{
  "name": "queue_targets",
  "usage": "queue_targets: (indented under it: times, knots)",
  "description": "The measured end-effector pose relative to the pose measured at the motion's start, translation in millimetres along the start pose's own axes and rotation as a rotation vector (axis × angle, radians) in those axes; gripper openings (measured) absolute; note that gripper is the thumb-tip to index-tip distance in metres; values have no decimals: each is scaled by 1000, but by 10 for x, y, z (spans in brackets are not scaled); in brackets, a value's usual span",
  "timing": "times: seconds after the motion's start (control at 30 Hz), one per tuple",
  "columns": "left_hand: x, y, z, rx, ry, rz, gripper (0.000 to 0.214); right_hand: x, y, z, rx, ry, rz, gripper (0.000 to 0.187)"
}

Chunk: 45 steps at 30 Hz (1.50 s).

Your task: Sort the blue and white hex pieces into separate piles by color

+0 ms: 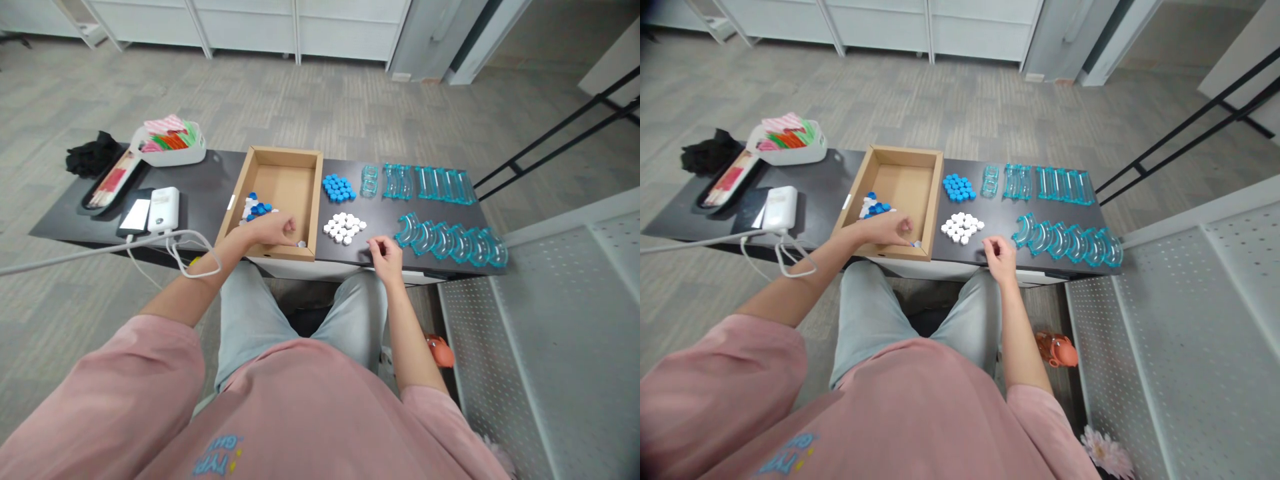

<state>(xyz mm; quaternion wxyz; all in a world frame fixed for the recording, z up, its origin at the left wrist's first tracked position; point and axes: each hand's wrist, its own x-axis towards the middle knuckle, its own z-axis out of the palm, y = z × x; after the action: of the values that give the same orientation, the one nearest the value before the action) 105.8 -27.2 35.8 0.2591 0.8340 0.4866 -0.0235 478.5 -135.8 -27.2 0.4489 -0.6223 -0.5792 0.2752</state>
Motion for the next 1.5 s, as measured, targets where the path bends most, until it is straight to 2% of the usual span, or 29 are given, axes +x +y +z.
queue_targets:
  times: [0.07, 0.23, 0.33, 0.4, 0.5, 0.6, 0.67, 0.73, 0.83, 0.93, 1.0, 1.03, 1.17, 1.2, 1.23, 1.3, 1.37, 1.43, 1.5]
  knots:
    - [49, 21, -14, 26, 6, 15, 46, -3, -7, -3, -8, 1, 4, 32]
    - [71, 63, -51, 48, 178, -7, 38, -4, -18, 3, -11, 29, -14, 33]
    - [28, 164, -7, 33, 119, 55, 44, -5, -12, 9, -18, 55, -11, 35]
    - [-22, 228, -5, 79, 107, 47, 38, -9, -11, 10, -37, 58, -15, 35]
    - [-169, 207, -124, 96, 281, -40, 24, -21, -21, 4, -64, 49, -23, 34]
    - [-411, -32, -337, -5, 553, -154, 25, -35, -43, -6, -99, 40, -16, 36]
    - [-582, -288, -447, -76, 723, -256, 26, -42, -54, -10, -127, 37, -10, 38]
    - [-716, -561, -483, -144, 845, -365, 26, -44, -62, -7, -144, 36, 2, 38]
    - [-805, -885, -390, -229, 893, -494, 24, -27, -114, 7, -102, 47, 63, 36]
    - [-785, -1053, -208, -284, 823, -508, 24, 40, -329, 47, -29, 58, 114, 32]
    - [-748, -1105, -89, -300, 762, -468, 24, 130, -599, 118, -43, -32, 63, 27]
    - [-729, -1123, -35, -311, 737, -455, 25, 191, -762, 174, -68, -127, 12, 24]
    - [-664, -1178, 122, -385, 699, -463, 25, 509, -1364, 544, -218, -691, -229, 7]
    - [-651, -1189, 145, -397, 709, -462, 26, 589, -1452, 659, -261, -788, -293, 5]
    - [-640, -1197, 162, -403, 723, -459, 26, 661, -1504, 775, -299, -864, -355, 12]
    - [-622, -1209, 178, -410, 742, -452, 28, 770, -1516, 996, -360, -951, -446, 31]
    - [-610, -1217, 180, -411, 735, -449, 30, 835, -1464, 1184, -412, -984, -473, 42]
    - [-604, -1225, 176, -401, 715, -448, 33, 872, -1429, 1318, -476, -991, -470, 45]
    - [-604, -1236, 173, -386, 703, -448, 34, 902, -1466, 1362, -527, -986, -476, 44]
